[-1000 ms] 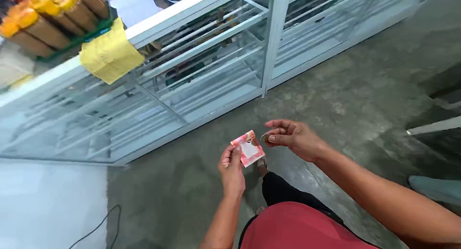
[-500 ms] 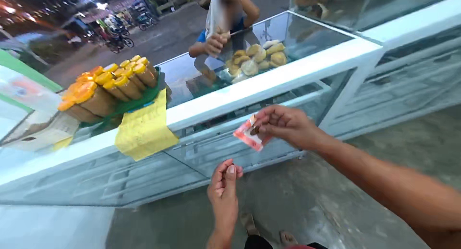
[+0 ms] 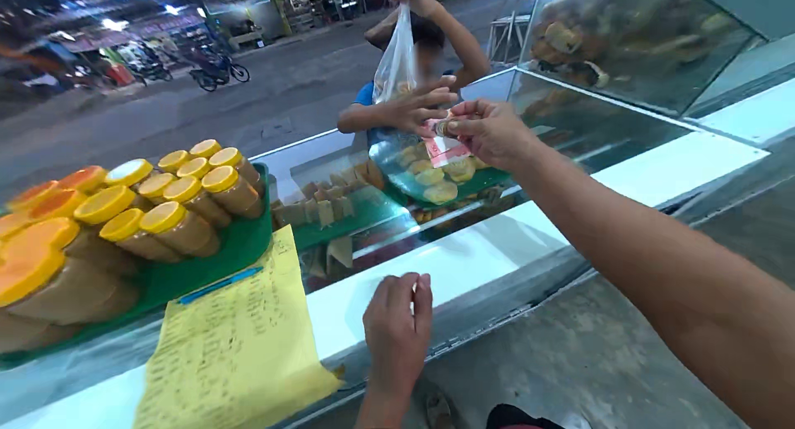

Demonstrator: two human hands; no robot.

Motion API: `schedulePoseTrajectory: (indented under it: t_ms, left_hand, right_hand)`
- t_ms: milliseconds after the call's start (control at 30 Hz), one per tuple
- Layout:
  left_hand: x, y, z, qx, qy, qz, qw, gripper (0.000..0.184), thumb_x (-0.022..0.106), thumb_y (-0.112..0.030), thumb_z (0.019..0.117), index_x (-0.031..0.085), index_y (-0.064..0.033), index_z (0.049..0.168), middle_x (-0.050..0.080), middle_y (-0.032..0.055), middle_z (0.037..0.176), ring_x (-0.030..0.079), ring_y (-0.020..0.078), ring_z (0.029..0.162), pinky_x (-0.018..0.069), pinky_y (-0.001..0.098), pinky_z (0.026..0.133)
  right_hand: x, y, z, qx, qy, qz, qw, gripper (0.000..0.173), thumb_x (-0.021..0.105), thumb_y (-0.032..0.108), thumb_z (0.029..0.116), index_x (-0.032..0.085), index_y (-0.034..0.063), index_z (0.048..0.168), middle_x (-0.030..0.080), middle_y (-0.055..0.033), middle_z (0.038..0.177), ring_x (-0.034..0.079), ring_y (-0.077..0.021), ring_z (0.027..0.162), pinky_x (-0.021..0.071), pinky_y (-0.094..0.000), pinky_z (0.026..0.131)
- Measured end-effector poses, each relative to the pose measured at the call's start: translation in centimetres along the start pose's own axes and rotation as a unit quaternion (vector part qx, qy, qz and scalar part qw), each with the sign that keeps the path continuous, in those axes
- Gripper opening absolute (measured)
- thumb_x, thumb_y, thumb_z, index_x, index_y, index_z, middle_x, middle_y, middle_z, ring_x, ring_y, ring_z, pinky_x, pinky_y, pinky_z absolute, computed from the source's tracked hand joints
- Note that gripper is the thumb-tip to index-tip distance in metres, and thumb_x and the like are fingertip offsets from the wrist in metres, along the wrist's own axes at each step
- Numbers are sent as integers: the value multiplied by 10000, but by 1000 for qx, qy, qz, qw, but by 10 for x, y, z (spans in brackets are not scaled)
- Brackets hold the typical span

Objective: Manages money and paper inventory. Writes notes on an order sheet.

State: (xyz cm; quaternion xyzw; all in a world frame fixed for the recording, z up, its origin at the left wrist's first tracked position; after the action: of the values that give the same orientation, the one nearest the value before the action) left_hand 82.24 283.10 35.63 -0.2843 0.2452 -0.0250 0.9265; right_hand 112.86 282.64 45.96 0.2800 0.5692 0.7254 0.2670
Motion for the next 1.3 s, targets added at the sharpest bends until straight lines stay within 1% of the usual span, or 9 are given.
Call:
schedulePoseTrajectory:
  t_ms: [100, 500, 633, 700, 833, 933, 1033, 1167, 1300]
  left_hand:
    - [-5, -1, -2, -3, 7, -46, 999, 200, 649, -247, 987, 734, -66, 982, 625, -17, 771, 591, 30, 665, 531, 175, 600]
    - [-7, -1, -7, -33, -9, -72, 997, 177, 679, -265, 972, 720, -93, 975, 606, -27, 768, 593, 15, 668, 532, 148, 591]
    - [-9, 1, -9, -49, -11, -56, 997, 159, 675, -247, 977, 716, -94, 974, 606, -33, 776, 589, 19, 670, 531, 155, 590]
    - [-7, 1, -9, -59, -12, -58, 997, 146, 671, -222, 979, 715, -83, 974, 618, -24, 782, 600, 33, 676, 546, 175, 602]
    - [-3, 1, -6, -94, -7, -47, 994, 143, 668, -163, 968, 718, -29, 970, 650, 29, 795, 627, 88, 694, 568, 244, 629]
    - [-9, -4, -5, -100, 10, -78, 992, 162, 658, -106, 970, 712, 32, 1034, 651, 77, 840, 638, 104, 730, 578, 240, 661]
    - [-38, -18, -10, -86, 7, -72, 994, 185, 645, -85, 974, 693, 49, 1092, 672, 96, 895, 653, 114, 789, 586, 257, 729]
    - [-121, -18, -19, -79, -49, 56, 994, 181, 639, -169, 1006, 695, -49, 1130, 701, 37, 1011, 680, 98, 897, 601, 272, 788]
    - [-218, 23, -31, -105, -106, 197, 969, 206, 609, -214, 1027, 687, -92, 1173, 679, 18, 1134, 666, 95, 999, 588, 290, 843]
  right_hand:
    - [11, -13, 22, 27, 20, -22, 999, 315, 645, -63, 926, 551, 2, 1220, 639, -48, 941, 644, -103, 752, 582, -280, 712]
    - [77, -54, 65, 120, 173, 0, 978, 195, 595, -91, 948, 582, -27, 1131, 661, -69, 874, 666, -133, 719, 595, -295, 708]
    - [89, -67, 83, 89, 176, -135, 971, 257, 667, -65, 915, 606, -47, 1164, 663, -120, 935, 638, -136, 718, 560, -287, 670]
    - [89, -72, 90, 72, 186, -224, 954, 294, 680, -22, 925, 609, -49, 1209, 667, -171, 1021, 646, -190, 758, 567, -356, 690]
    - [98, -72, 93, 0, 205, -334, 920, 255, 693, 63, 942, 657, -15, 1183, 698, -201, 1046, 688, -281, 857, 580, -497, 783]
    - [109, -65, 88, -89, 215, -436, 869, 242, 661, 102, 981, 675, -72, 1149, 653, -341, 1106, 627, -531, 1037, 444, -751, 894]
    - [112, -61, 84, -118, 223, -456, 854, 244, 661, 114, 988, 690, -89, 1121, 631, -393, 1124, 571, -619, 1093, 376, -812, 909]
    - [112, -56, 79, -132, 218, -448, 857, 278, 595, 138, 1034, 669, -93, 1169, 627, -395, 1142, 564, -626, 1108, 370, -807, 915]
    - [119, -3, 55, -287, 220, -397, 843, 402, 552, 194, 1045, 596, -128, 1281, 542, -449, 1248, 484, -665, 1194, 345, -791, 983]
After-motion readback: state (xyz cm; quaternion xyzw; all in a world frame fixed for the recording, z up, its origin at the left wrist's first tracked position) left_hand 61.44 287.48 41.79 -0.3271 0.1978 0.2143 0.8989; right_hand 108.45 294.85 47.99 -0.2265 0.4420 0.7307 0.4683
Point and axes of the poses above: each hand's wrist, its own z-axis towards the middle knuckle, its own x-axis out of the palm, y = z × x, the point moved 8 cm from there along z, towards the middle knuckle
